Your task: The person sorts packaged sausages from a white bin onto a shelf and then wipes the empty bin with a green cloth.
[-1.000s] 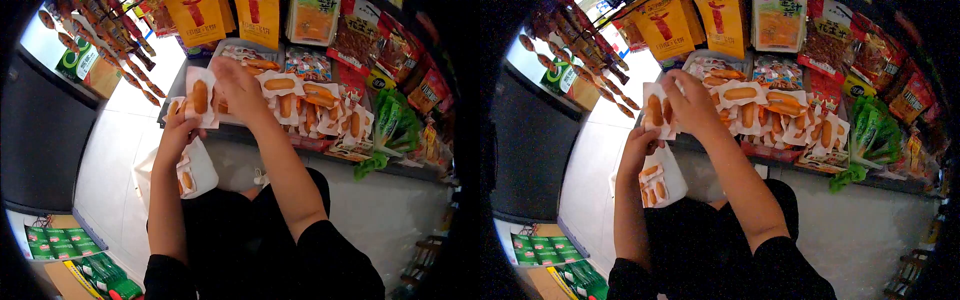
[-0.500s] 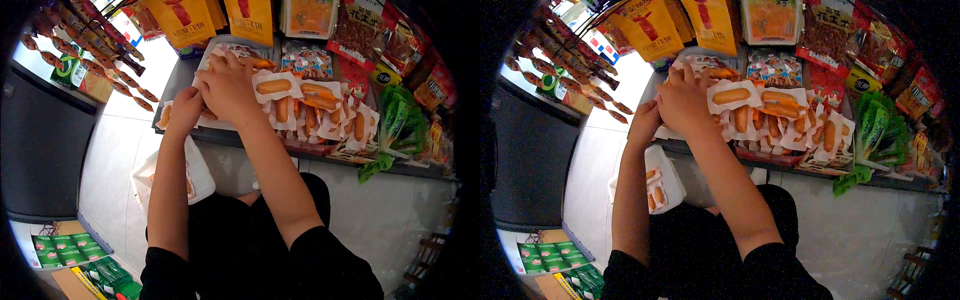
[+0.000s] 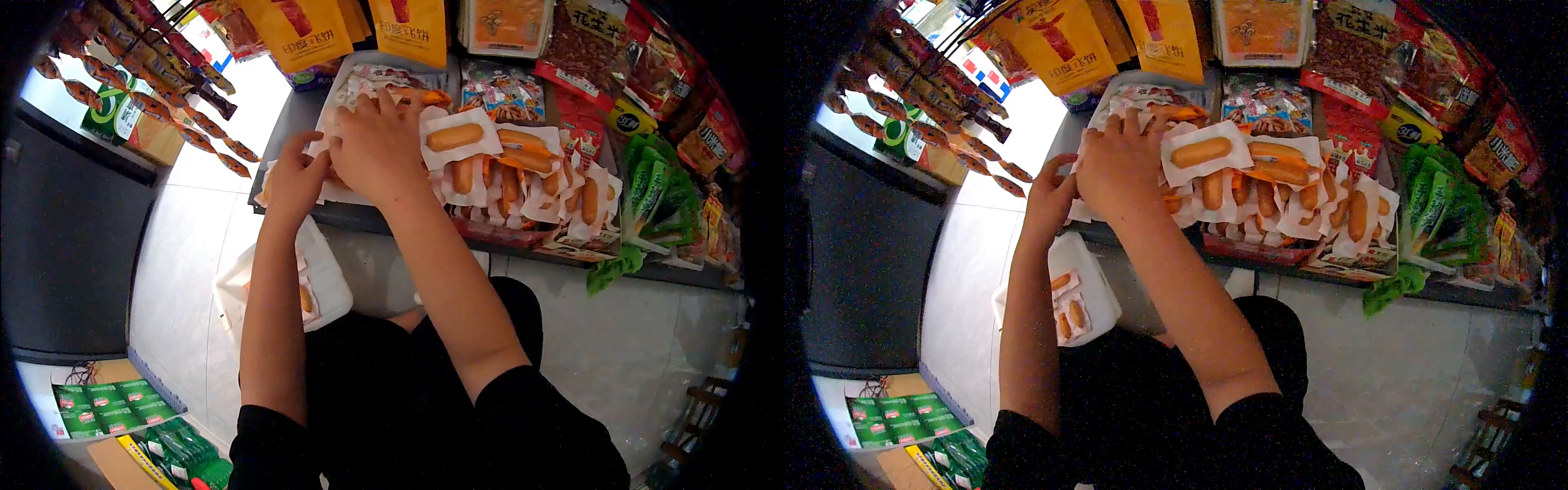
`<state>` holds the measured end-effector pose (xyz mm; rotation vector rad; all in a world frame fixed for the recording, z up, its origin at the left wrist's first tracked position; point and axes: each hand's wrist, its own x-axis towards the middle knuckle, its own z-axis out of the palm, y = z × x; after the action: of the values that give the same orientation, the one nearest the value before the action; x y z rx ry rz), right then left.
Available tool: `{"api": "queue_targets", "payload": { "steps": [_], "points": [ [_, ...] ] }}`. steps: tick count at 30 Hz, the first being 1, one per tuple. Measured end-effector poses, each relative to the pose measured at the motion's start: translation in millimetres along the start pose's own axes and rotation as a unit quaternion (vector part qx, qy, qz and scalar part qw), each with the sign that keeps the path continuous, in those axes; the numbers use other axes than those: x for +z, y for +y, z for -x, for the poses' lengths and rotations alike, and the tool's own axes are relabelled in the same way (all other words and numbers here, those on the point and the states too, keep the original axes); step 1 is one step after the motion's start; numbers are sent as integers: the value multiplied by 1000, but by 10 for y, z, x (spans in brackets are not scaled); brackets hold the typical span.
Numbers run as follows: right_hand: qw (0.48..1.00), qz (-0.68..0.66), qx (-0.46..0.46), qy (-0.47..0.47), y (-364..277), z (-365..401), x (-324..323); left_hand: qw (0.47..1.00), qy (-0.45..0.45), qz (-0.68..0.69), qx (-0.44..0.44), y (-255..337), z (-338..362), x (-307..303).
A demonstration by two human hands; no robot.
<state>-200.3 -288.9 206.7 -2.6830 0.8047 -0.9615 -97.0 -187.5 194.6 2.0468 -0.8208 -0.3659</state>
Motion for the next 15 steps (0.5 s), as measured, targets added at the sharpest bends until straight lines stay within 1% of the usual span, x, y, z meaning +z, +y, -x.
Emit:
{"api": "queue_targets", "payload": {
  "steps": [1,2,4,5,7,8,10,11,13,14,15],
  "points": [
    [1000,6,8,-15,-20,-3,-40,1000,-19,-14,-7,13,9,-23],
    [1000,6,7,-16,-42,-6,-63,1000,-18,-14,-7,29,28,-27],
    [1000,-14,2,18,-94,-13,-104,999,1,47,-1,53,73,-16],
    [1000,-15,1,18,-130,-13,-149,999,2,48,-2,15,65,-24],
    [998,-43,-28,23,-222,-10,-270,995,43,83,45,-97,45,-42],
    [998,-45,-31,21,-277,-10,-345,995,47,83,42,-78,79,-79],
    [986,-158,-29,-55,-430,37,-420,991,37,111,64,-67,239,-216],
    [983,-169,-36,-67,-481,82,-347,992,47,106,50,-137,315,-301],
    [966,-251,-58,-14,-546,174,-124,997,27,68,-26,-318,452,-539],
    [963,-258,-66,-53,-584,216,-54,997,19,55,-52,-404,531,-660],
    [958,-270,-71,-65,-646,271,6,996,29,50,-67,-544,645,-779]
  ]
}}
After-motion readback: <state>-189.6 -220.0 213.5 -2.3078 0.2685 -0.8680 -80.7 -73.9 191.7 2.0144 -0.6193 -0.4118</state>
